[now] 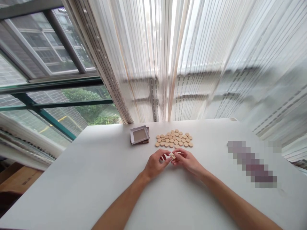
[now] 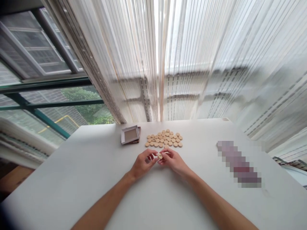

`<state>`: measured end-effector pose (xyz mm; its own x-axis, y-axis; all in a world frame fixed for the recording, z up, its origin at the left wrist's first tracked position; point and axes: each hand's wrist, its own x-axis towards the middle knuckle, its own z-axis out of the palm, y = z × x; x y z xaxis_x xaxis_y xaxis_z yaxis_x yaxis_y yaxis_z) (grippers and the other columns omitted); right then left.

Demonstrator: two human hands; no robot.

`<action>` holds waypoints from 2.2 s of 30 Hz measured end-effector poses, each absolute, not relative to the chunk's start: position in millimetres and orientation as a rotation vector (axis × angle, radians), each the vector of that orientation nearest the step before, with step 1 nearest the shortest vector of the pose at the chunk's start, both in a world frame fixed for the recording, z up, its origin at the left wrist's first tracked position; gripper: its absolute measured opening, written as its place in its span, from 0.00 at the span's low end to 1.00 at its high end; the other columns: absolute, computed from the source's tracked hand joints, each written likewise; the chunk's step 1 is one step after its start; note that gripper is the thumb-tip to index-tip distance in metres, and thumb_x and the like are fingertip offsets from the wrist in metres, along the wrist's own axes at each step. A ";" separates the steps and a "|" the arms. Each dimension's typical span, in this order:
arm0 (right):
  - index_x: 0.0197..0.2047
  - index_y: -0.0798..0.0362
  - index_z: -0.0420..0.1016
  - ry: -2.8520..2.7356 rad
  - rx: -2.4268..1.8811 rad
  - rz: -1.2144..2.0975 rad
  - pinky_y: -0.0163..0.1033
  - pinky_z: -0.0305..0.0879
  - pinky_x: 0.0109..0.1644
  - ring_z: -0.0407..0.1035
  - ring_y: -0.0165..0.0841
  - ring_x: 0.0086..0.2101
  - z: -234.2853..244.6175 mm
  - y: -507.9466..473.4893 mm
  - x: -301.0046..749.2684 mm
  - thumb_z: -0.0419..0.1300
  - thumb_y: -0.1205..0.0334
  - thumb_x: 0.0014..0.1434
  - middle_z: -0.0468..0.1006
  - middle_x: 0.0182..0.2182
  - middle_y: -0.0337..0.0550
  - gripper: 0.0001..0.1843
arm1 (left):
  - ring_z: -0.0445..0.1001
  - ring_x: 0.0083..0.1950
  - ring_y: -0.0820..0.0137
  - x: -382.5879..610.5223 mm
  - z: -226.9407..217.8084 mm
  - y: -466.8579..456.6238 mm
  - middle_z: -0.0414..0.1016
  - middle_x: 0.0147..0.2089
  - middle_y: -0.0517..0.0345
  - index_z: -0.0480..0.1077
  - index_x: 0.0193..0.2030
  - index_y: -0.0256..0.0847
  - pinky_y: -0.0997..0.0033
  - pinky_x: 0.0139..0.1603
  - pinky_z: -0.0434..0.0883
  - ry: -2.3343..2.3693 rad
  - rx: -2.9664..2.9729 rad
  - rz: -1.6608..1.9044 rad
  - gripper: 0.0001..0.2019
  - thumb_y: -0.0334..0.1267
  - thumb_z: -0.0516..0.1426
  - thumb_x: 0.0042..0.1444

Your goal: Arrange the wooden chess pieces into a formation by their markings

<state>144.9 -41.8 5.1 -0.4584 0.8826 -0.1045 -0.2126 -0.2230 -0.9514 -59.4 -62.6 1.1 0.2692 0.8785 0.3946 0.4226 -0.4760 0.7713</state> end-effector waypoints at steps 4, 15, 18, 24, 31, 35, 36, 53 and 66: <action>0.44 0.52 0.74 -1.360 -0.898 1.706 0.42 0.74 0.43 0.78 0.36 0.35 5.8 -46.9 141.7 0.68 0.49 0.57 0.82 0.34 0.42 0.18 | 0.75 0.36 0.72 -58.4 1.9 -62.2 0.78 0.42 0.56 0.75 0.47 0.43 0.73 0.37 0.72 1.144 2.026 1.084 0.08 0.41 0.58 0.64; 0.41 0.51 0.75 -1.732 -1.202 0.928 0.40 0.70 0.33 0.71 0.34 0.29 -0.8 -53.3 131.8 0.56 0.52 0.66 0.77 0.34 0.44 0.12 | 0.73 0.32 0.73 -54.7 5.0 -65.6 0.77 0.37 0.58 0.75 0.41 0.43 0.73 0.37 0.71 1.251 2.195 0.986 0.06 0.37 0.57 0.63; 0.42 0.50 0.76 -1.867 -1.131 0.706 0.41 0.70 0.37 0.71 0.36 0.33 1.7 -58.3 134.1 0.53 0.56 0.68 0.75 0.37 0.46 0.12 | 0.73 0.33 0.73 -54.9 5.3 -67.4 0.78 0.38 0.59 0.75 0.43 0.44 0.73 0.37 0.71 1.342 2.161 1.043 0.07 0.36 0.55 0.64; 0.52 0.46 0.75 -2.298 -0.870 0.617 0.42 0.69 0.42 0.71 0.39 0.38 15.4 -95.3 133.5 0.58 0.52 0.66 0.75 0.45 0.51 0.14 | 0.72 0.30 0.72 -64.7 -0.4 -57.2 0.80 0.39 0.58 0.74 0.43 0.43 0.70 0.37 0.72 1.742 1.877 1.285 0.09 0.40 0.53 0.66; 0.49 0.46 0.79 -2.548 -0.652 0.766 0.39 0.68 0.42 0.71 0.36 0.37 7.2 -105.3 116.3 0.51 0.60 0.70 0.77 0.45 0.47 0.14 | 0.72 0.28 0.72 -67.0 -2.1 -54.1 0.79 0.35 0.59 0.75 0.42 0.43 0.72 0.35 0.71 1.743 1.819 1.277 0.09 0.41 0.54 0.65; 0.54 0.45 0.77 -2.434 -0.740 0.780 0.42 0.69 0.47 0.72 0.40 0.43 9.4 -84.6 127.5 0.51 0.59 0.70 0.77 0.47 0.48 0.15 | 0.72 0.28 0.72 -66.0 -1.3 -55.9 0.79 0.35 0.59 0.75 0.41 0.42 0.72 0.35 0.70 1.691 1.863 1.258 0.09 0.41 0.54 0.64; 0.53 0.44 0.77 -2.407 -0.778 0.764 0.44 0.69 0.48 0.71 0.41 0.43 10.5 -78.1 132.5 0.52 0.58 0.70 0.77 0.47 0.49 0.15 | 0.71 0.28 0.72 -66.1 -1.3 -56.1 0.79 0.34 0.59 0.75 0.41 0.42 0.72 0.35 0.70 1.678 1.876 1.250 0.09 0.40 0.54 0.64; 0.44 0.44 0.78 -2.061 -1.149 0.643 0.50 0.68 0.53 0.70 0.44 0.46 3.3 -24.7 183.8 0.59 0.52 0.63 0.79 0.44 0.46 0.10 | 0.76 0.44 0.64 -65.3 1.6 -59.3 0.79 0.43 0.54 0.74 0.46 0.45 0.62 0.49 0.73 1.510 2.233 1.082 0.08 0.37 0.55 0.64; 0.40 0.47 0.78 -2.064 -1.207 0.620 0.43 0.69 0.42 0.69 0.37 0.34 6.6 -14.8 207.7 0.59 0.53 0.62 0.78 0.34 0.43 0.09 | 0.54 0.73 0.52 -20.5 -0.7 30.0 0.59 0.72 0.54 0.63 0.67 0.54 0.38 0.72 0.47 1.391 2.617 0.595 0.28 0.57 0.54 0.62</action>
<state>207.7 -14.8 6.6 -0.3572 0.8841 0.3012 0.5718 0.4620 -0.6779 -20.5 30.0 -0.7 0.5007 0.8173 0.2852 0.7706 -0.5709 0.2832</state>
